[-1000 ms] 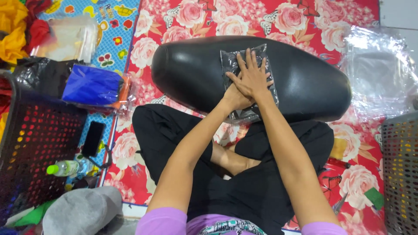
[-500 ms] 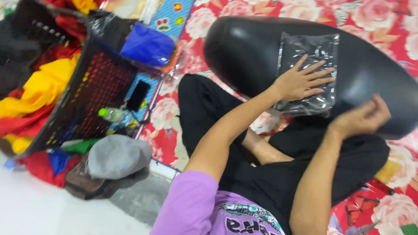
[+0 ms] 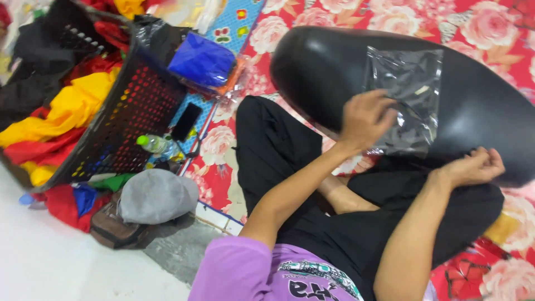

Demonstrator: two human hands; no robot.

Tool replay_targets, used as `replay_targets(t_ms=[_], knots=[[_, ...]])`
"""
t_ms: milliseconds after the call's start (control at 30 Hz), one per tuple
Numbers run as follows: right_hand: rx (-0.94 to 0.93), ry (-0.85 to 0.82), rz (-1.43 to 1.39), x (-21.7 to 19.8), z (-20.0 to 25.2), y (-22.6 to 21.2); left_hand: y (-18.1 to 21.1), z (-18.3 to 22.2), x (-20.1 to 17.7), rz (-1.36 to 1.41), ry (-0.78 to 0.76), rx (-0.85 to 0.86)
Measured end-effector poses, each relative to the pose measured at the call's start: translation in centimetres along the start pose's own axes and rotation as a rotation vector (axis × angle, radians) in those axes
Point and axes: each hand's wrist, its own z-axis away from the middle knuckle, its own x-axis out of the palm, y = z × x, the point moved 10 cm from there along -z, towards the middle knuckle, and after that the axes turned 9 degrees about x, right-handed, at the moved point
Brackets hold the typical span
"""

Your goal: Folding a black fabric cover over a motorcycle seat and placing it into a plastic bag for packaging.

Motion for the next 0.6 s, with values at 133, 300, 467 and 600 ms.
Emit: replay_targets(t_ms=[133, 300, 467, 600], knots=[[-0.06, -0.031, -0.006, 0.0, 0.3, -0.8, -8.0, 7.5, 0.9, 0.448, 0.143, -0.75], [0.041, 0.129, 0.094, -0.9, 0.2, 0.2, -7.7, 9.5, 2.5, 0.77, -0.096, -1.204], [0.142, 0.221, 0.164, -0.9, 0.6, 0.1, -6.8, 9.9, 5.1, 0.765, -0.221, -1.294], [0.153, 0.219, 0.129, -0.8, 0.8, -0.6, -6.4, 10.0, 6.1, 0.763, -0.172, -1.284]])
